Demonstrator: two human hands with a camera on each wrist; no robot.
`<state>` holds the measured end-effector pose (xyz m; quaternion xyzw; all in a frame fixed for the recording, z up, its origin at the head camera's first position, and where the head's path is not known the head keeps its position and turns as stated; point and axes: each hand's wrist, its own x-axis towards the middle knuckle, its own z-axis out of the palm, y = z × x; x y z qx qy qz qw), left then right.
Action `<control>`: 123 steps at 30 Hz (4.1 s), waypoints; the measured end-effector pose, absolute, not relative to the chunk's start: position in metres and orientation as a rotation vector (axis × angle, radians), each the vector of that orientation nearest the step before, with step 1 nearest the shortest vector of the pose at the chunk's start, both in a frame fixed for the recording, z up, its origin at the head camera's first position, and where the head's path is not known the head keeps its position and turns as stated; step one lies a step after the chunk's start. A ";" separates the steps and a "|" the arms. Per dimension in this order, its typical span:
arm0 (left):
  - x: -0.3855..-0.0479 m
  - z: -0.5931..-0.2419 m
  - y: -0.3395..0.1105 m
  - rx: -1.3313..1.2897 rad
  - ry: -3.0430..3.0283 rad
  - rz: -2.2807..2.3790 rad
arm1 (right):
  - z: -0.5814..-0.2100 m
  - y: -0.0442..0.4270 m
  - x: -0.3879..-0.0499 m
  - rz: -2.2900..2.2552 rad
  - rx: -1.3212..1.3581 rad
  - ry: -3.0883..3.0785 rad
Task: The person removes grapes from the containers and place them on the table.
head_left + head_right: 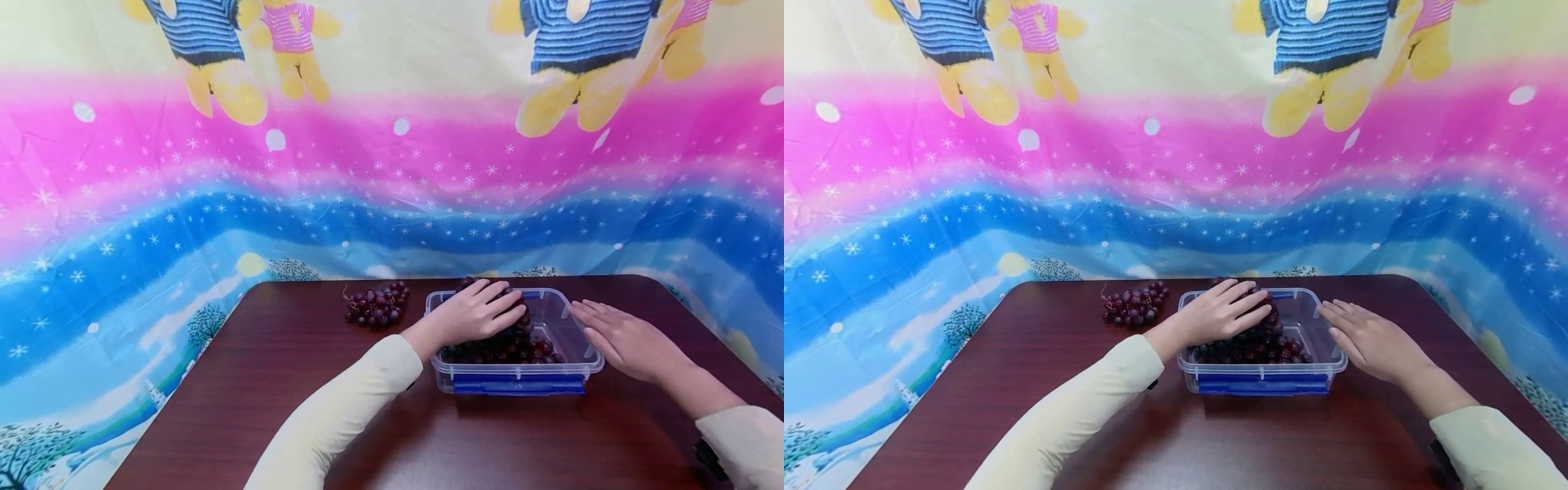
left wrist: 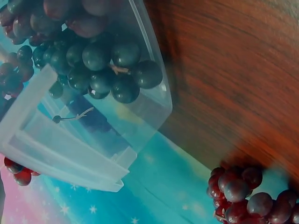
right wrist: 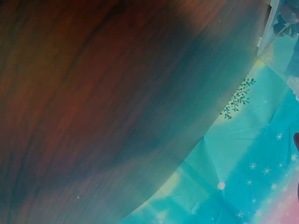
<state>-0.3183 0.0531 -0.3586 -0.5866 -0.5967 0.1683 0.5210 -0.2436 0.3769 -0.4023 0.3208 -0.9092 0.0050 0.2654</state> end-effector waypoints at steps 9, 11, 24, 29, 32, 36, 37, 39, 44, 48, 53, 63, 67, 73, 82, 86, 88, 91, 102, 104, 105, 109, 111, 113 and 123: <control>-0.321 -0.346 0.049 -1.422 -1.353 0.350 | -0.402 0.376 -0.242 0.025 0.874 -2.457; -0.317 -0.339 0.046 -1.424 -1.335 0.349 | -0.402 0.377 -0.242 0.025 0.878 -2.455; -0.319 -0.329 0.033 -1.412 -1.341 0.383 | -0.401 0.376 -0.243 0.026 0.886 -2.463; -0.321 -0.327 0.028 -1.402 -1.358 0.360 | -0.402 0.377 -0.243 0.023 0.875 -2.472; -0.321 -0.324 0.025 -1.394 -1.354 0.335 | -0.401 0.377 -0.242 0.020 0.878 -2.468; -0.323 -0.319 0.020 -1.385 -1.347 0.313 | -0.401 0.377 -0.242 0.021 0.884 -2.457; -0.323 -0.318 0.018 -1.382 -1.348 0.309 | -0.401 0.377 -0.242 0.021 0.884 -2.455; -0.324 -0.315 0.015 -1.374 -1.349 0.300 | -0.401 0.377 -0.242 0.022 0.885 -2.454; -0.325 -0.308 0.004 -1.347 -1.348 0.295 | -0.401 0.377 -0.242 0.026 0.890 -2.446; -0.329 -0.307 -0.006 -1.327 -1.348 0.295 | -0.402 0.377 -0.244 0.038 0.901 -2.444; -0.330 -0.306 -0.017 -1.322 -1.371 0.289 | -0.402 0.377 -0.244 0.042 0.908 -2.437; -0.337 -0.305 -0.043 -1.279 -1.372 0.265 | -0.402 0.377 -0.244 0.026 0.920 -2.425; -0.339 -0.305 -0.056 -1.263 -1.393 0.257 | -0.401 0.377 -0.244 0.017 0.932 -2.419; -0.340 -0.306 -0.075 -1.242 -1.462 0.259 | -0.401 0.379 -0.246 0.004 0.954 -2.405; -0.345 -0.312 -0.099 -1.214 -1.521 0.278 | -0.401 0.381 -0.247 -0.030 0.955 -2.402; -0.346 -0.314 -0.109 -1.204 -1.520 0.273 | -0.399 0.380 -0.248 -0.024 0.974 -2.393; -0.347 -0.315 -0.114 -1.199 -1.530 0.271 | -0.399 0.380 -0.250 -0.023 0.986 -2.384; -0.347 -0.317 -0.122 -1.199 -1.556 0.270 | -0.398 0.381 -0.250 -0.029 0.999 -2.379; -0.347 -0.318 -0.148 -1.153 -1.619 0.238 | -0.395 0.381 -0.251 -0.040 1.020 -2.351; -0.348 -0.318 -0.153 -1.149 -1.622 0.235 | -0.395 0.381 -0.252 -0.042 1.025 -2.347; -0.348 -0.319 -0.155 -1.146 -1.624 0.235 | -0.395 0.381 -0.252 -0.042 1.028 -2.346; -0.350 -0.323 -0.166 -1.127 -1.623 0.238 | -0.395 0.381 -0.252 -0.048 1.030 -2.347; -0.351 -0.324 -0.171 -1.120 -1.625 0.232 | -0.395 0.381 -0.251 -0.049 1.026 -2.353; -0.352 -0.326 -0.177 -1.120 -1.629 0.217 | -0.395 0.381 -0.251 -0.047 1.022 -2.358; -0.355 -0.335 -0.200 -1.056 -1.679 0.232 | -0.397 0.382 -0.250 -0.027 1.019 -2.356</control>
